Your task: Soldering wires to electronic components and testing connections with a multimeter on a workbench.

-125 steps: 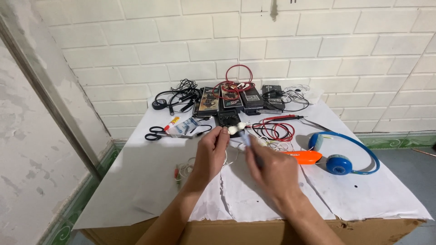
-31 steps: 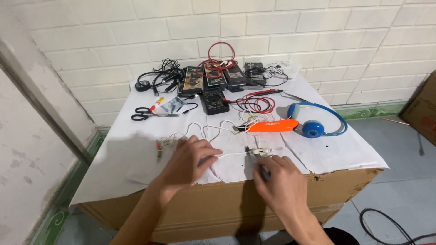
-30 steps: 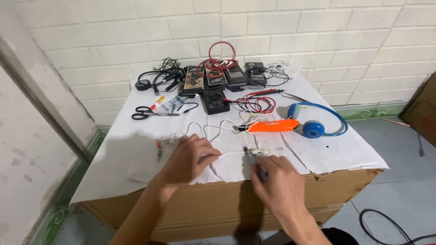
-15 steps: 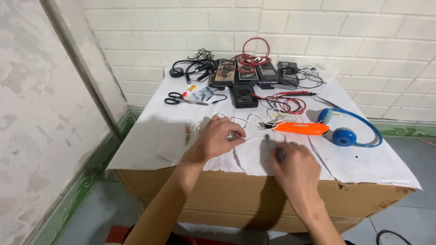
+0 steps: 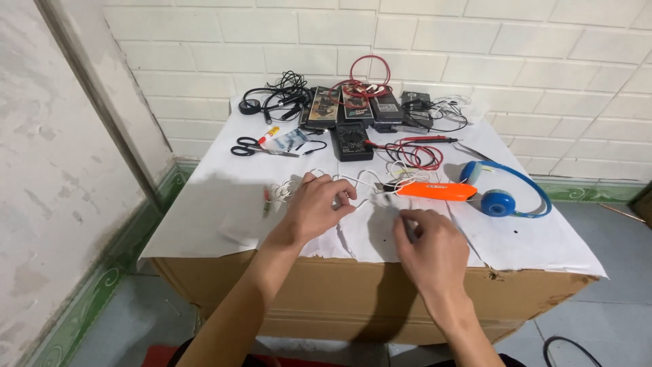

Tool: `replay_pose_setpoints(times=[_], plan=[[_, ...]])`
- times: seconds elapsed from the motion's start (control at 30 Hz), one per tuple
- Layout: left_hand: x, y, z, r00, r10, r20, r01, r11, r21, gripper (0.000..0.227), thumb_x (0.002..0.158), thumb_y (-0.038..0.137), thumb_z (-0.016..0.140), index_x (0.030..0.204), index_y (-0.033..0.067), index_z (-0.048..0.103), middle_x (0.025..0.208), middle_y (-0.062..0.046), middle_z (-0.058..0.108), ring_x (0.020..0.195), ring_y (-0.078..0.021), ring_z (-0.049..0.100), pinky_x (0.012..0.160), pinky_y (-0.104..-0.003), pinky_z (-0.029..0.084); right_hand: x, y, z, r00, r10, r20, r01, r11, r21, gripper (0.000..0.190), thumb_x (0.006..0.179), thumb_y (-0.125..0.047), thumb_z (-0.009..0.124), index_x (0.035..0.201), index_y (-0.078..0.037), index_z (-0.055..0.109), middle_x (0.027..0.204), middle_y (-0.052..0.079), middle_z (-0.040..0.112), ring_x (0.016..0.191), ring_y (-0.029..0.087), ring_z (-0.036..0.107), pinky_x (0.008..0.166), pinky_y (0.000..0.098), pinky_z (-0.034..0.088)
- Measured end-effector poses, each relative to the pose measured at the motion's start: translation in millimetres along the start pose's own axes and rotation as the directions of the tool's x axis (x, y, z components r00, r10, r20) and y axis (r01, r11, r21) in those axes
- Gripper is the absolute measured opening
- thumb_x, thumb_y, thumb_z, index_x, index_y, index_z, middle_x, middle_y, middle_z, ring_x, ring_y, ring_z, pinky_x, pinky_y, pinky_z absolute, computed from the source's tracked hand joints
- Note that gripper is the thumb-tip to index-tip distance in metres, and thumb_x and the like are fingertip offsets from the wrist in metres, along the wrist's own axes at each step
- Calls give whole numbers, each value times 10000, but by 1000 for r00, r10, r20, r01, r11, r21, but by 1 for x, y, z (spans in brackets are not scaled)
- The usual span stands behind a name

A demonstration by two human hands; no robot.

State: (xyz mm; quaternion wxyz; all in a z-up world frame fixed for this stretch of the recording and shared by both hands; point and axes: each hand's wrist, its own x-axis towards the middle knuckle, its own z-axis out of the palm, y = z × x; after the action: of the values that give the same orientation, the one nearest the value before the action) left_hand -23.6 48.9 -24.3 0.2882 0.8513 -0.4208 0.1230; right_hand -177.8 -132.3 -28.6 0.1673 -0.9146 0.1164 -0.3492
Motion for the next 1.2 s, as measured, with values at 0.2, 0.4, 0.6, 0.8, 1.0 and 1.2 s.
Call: replay_pose_setpoints(times=[0.2,0.4,0.6,0.8,1.0,1.2], plan=[[-3,15,-5,996,-1,-85,1,1000,-6,239,822,245,814,1037,254,709,945,58,749,988,-176,676,947,-366,419,-8,-9,-1,1000,-17,16,15,998,68,246,821,-400,729,974,-219,792,743,74,699,773,311,724,669,431,588],[-8,2,-8,933,-16,-360,3,999,-37,282,925,129,717,1207,109,708,1334,-128,649,1369,-391,505,1071,-534,407,-7,-8,-23,999,1,36,-6,990,138,256,885,-381,710,1042,-198,795,815,29,739,700,223,721,623,362,580],[-3,-26,19,967,-188,-171,183,982,-41,329,885,101,720,1210,144,746,1151,-58,767,1064,-291,695,916,-428,520,0,18,-34,963,118,244,-111,993,-43,375,888,-438,676,1220,-273,726,1014,24,785,916,273,735,713,467,576],[-24,-14,-54,823,3,-568,-85,989,-118,262,961,155,681,1211,79,704,1267,-138,678,1257,-303,598,1092,-430,451,1,29,-50,970,165,181,-177,983,52,257,849,-362,733,1068,-260,819,913,-32,814,785,172,732,745,333,523],[-53,-74,-100,983,-93,-159,107,991,83,186,872,278,795,1010,154,787,1134,-16,781,855,-218,715,849,-398,523,16,30,-62,948,238,212,-260,962,83,406,913,-378,710,1293,-244,758,782,48,744,728,199,658,758,347,472],[-55,-84,-104,996,-64,58,40,937,348,157,740,328,822,891,289,801,964,49,766,945,-246,681,814,-440,495,7,28,-39,966,148,211,-133,987,-86,355,903,-474,669,1188,-289,769,1034,-14,781,899,261,739,742,417,547]])
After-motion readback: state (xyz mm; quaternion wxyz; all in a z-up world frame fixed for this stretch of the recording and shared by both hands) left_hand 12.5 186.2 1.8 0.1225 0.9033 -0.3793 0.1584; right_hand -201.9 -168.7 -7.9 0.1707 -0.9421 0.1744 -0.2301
